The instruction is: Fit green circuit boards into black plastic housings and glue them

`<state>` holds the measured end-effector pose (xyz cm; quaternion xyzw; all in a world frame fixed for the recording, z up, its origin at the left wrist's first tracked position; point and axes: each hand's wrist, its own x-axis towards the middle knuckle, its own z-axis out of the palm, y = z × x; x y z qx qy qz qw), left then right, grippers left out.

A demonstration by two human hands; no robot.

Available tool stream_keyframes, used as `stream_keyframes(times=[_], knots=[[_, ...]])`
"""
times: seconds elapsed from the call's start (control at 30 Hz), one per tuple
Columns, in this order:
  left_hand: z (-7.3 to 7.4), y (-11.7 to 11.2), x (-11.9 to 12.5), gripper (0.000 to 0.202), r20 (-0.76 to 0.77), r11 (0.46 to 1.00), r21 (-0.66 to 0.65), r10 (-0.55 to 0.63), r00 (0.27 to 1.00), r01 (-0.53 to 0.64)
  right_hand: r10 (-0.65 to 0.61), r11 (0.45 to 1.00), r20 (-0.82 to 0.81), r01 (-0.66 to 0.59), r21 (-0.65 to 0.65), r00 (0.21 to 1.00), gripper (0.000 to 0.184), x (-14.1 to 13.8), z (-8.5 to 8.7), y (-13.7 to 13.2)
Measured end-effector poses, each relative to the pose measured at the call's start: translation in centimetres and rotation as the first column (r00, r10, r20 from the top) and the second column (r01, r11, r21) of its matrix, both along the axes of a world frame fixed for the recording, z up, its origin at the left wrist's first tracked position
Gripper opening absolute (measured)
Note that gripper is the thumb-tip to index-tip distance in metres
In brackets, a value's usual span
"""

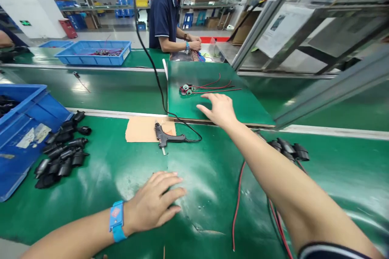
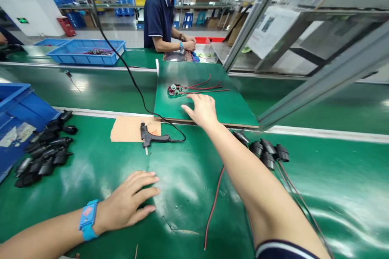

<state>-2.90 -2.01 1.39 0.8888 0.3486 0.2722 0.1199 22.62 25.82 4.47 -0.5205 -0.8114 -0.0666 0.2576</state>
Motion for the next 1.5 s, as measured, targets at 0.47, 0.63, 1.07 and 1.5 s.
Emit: stream_keyframes(times=[0.47, 0.63, 1.07, 1.5], knots=[[0.7, 0.8, -1.7, 0.046, 0.432, 0.916, -0.390, 0.269, 0.861, -0.091, 0.222, 0.970, -0.141, -0.234, -0.071, 0.965, 0.025, -5.2, 0.7, -1.7], [1.3, 1.0, -0.6, 0.054, 0.604, 0.477, -0.792, 0.525, 0.599, 0.381, 0.547, 0.808, -0.089, -0.553, -0.204, 0.832, 0.011, -4.2, 2.1, -16.4], [0.9, -0.2, 1.9, 0.038, 0.597, 0.344, -0.780, 0.658, 0.459, 0.522, 0.507, 0.736, -0.446, -0.640, -0.222, 0.738, 0.028, -1.8, 0.4, -23.9], [0.0, -0.2, 1.9, 0.037, 0.586, 0.343, -0.799, 0.628, 0.512, 0.493, 0.097, 0.609, -0.778, -0.655, -0.447, 0.621, 0.033, -3.4, -0.2, -24.6]])
